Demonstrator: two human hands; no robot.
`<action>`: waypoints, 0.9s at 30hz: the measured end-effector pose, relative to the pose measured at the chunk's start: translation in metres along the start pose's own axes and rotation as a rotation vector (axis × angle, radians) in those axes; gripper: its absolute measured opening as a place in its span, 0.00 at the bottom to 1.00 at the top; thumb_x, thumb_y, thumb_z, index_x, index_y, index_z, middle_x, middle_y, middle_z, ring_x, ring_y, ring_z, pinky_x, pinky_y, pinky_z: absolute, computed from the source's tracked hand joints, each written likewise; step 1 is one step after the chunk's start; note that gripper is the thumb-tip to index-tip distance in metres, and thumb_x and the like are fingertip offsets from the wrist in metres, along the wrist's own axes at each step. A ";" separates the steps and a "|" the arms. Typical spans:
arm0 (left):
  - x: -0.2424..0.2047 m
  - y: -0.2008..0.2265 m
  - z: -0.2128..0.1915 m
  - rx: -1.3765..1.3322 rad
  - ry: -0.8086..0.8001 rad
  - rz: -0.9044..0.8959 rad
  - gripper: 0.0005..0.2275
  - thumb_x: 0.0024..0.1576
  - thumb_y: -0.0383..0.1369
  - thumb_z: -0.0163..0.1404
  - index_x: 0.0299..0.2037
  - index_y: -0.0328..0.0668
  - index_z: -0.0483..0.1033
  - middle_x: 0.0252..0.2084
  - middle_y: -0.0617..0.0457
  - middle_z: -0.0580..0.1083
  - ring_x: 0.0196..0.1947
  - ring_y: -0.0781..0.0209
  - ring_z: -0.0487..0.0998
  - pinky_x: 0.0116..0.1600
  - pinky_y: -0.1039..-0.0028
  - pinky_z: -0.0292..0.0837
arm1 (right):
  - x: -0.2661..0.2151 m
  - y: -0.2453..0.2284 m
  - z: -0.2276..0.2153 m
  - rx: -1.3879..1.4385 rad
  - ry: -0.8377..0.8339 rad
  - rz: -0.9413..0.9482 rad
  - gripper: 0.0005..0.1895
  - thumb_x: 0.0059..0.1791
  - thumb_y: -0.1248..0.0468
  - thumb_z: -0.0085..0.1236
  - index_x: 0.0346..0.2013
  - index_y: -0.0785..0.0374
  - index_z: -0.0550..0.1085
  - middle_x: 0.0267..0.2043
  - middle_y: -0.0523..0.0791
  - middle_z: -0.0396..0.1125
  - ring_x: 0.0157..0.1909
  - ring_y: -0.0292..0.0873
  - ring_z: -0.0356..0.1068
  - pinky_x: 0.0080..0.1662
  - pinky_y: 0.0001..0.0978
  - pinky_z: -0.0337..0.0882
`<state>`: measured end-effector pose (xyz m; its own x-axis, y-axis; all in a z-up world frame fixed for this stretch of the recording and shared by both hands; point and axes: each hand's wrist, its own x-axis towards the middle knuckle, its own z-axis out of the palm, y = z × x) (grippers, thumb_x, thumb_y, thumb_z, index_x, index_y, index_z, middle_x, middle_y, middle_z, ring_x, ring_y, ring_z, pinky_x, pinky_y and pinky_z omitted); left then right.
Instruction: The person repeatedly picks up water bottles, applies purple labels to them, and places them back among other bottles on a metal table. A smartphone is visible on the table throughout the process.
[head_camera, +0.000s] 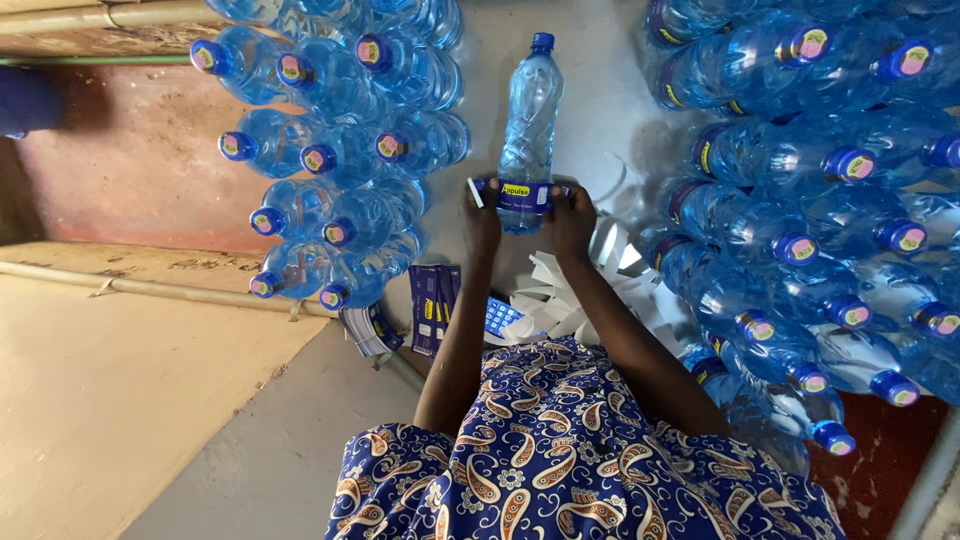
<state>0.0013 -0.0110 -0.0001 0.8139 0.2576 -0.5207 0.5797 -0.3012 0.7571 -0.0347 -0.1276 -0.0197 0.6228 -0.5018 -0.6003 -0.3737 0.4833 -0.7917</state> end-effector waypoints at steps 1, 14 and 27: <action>-0.001 0.000 0.002 0.000 0.003 0.002 0.21 0.66 0.51 0.56 0.47 0.35 0.78 0.42 0.31 0.80 0.50 0.24 0.82 0.59 0.38 0.70 | 0.000 0.000 0.003 0.002 -0.004 0.000 0.07 0.61 0.60 0.63 0.44 0.59 0.75 0.32 0.43 0.69 0.29 0.35 0.75 0.34 0.25 0.84; -0.001 -0.023 0.011 -0.227 -0.063 -0.222 0.09 0.66 0.39 0.54 0.50 0.45 0.79 0.41 0.49 0.78 0.42 0.52 0.78 0.52 0.59 0.72 | -0.017 -0.003 0.011 -0.073 -0.161 0.090 0.13 0.63 0.53 0.50 0.54 0.55 0.76 0.45 0.42 0.70 0.45 0.39 0.69 0.49 0.39 0.68; -0.005 -0.025 -0.009 0.502 -0.328 0.100 0.14 0.59 0.38 0.54 0.51 0.45 0.83 0.49 0.42 0.85 0.57 0.36 0.84 0.67 0.47 0.79 | -0.011 -0.016 0.007 -0.291 -0.313 0.112 0.19 0.63 0.41 0.52 0.56 0.50 0.74 0.48 0.44 0.69 0.52 0.47 0.72 0.55 0.48 0.64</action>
<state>-0.0176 0.0033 -0.0127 0.7885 -0.0669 -0.6114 0.3819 -0.7259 0.5720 -0.0308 -0.1245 0.0007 0.7291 -0.1948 -0.6561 -0.6007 0.2772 -0.7499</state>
